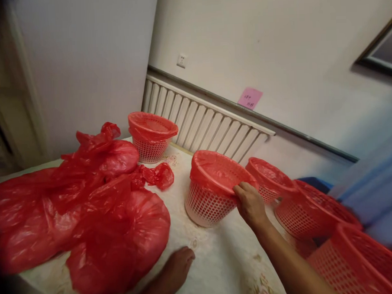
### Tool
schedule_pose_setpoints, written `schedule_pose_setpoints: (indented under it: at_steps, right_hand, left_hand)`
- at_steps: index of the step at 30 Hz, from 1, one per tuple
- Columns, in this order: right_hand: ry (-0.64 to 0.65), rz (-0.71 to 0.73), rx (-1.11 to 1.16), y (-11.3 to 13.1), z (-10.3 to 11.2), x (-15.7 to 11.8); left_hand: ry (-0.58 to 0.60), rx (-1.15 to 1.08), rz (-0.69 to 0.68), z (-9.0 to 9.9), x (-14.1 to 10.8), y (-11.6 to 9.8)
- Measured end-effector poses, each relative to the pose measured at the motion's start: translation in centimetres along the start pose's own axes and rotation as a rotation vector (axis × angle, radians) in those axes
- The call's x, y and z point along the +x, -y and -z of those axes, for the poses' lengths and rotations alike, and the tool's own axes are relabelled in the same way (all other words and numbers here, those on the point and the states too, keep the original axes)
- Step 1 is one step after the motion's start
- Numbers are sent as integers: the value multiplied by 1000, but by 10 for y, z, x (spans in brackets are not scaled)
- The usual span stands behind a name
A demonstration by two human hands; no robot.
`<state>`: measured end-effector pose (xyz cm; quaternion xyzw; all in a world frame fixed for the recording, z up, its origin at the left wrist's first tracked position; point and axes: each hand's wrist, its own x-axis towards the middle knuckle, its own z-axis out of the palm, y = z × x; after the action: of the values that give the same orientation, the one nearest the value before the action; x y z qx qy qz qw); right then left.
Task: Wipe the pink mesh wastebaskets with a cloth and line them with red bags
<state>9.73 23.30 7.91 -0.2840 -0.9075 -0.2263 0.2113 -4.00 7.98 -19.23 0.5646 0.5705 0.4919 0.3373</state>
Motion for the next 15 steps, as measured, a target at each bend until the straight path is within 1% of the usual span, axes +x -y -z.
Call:
schedule_pose_setpoints:
  at_steps: [4, 8, 11, 15]
  right_hand:
    - [-25, 7, 83, -7, 41, -71]
    - [-34, 5, 157, -3, 72, -132]
    - [-53, 3, 176, 4, 93, -165]
    - [-70, -3, 187, 10, 118, -194]
  left_hand:
    - [-67, -15, 4, 5, 2, -5]
    - [-131, -101, 94, 10, -1, -9]
    - [-178, -173, 153, 14, -10, -17]
    - [-231, -287, 266, 22, -26, -35]
